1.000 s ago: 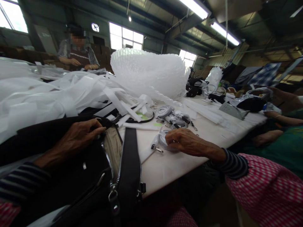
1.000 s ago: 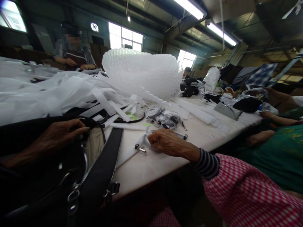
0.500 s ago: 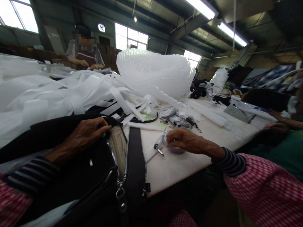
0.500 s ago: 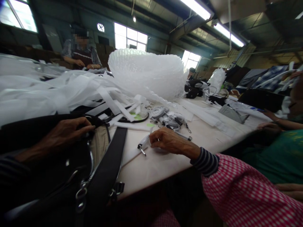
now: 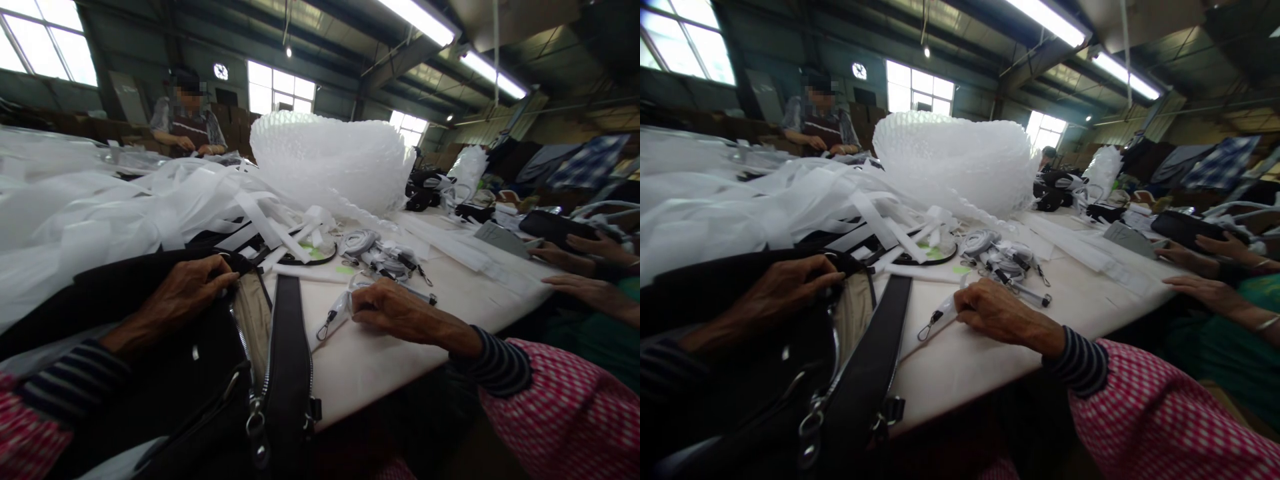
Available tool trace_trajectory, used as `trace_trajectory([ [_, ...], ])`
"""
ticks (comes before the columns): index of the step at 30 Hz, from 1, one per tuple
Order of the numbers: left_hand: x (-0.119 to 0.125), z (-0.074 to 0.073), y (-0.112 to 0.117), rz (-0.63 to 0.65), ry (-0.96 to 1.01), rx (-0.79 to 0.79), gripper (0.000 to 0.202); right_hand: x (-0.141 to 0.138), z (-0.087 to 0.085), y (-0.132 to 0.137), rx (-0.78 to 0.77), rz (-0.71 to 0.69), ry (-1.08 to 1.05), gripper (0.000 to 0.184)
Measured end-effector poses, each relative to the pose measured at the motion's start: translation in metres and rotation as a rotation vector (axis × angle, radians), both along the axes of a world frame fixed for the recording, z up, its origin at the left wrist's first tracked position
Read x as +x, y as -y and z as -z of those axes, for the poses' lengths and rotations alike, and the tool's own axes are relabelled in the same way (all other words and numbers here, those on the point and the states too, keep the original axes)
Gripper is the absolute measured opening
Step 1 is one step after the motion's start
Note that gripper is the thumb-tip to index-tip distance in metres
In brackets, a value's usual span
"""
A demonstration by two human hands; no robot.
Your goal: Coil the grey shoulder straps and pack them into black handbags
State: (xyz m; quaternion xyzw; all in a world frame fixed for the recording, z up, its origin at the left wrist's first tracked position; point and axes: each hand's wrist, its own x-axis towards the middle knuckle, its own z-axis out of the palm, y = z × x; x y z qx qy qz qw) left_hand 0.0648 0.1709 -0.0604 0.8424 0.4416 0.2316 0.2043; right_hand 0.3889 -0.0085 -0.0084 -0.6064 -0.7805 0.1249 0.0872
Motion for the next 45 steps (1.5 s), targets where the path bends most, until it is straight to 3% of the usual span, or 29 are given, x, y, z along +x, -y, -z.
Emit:
trace_trajectory([
  [5,0.0,-0.002,0.003,-0.019,-0.008,-0.012,0.045,0.0,0.006,0.007,0.065,0.124,-0.022,0.022],
  [14,0.0,0.001,-0.002,0.004,-0.003,-0.012,0.042,-0.001,-0.002,0.017,0.024,0.128,-0.061,0.022],
  [22,0.002,-0.008,0.01,-0.016,-0.003,-0.035,0.036,-0.007,0.007,0.014,0.02,0.13,0.046,0.022],
  [32,-0.001,0.002,-0.004,-0.007,0.004,0.009,0.039,-0.007,0.01,0.015,0.03,0.164,0.037,0.024],
  [39,0.002,-0.002,0.004,-0.032,-0.011,-0.01,0.033,-0.013,0.013,0.009,0.049,0.158,0.04,0.025],
  [43,0.0,0.0,0.001,-0.01,-0.001,-0.021,0.037,-0.02,0.022,0.001,0.09,0.105,-0.01,0.009],
  [45,-0.003,0.003,-0.002,0.017,0.01,-0.017,0.041,-0.023,0.026,-0.006,0.125,0.078,-0.043,0.028],
])
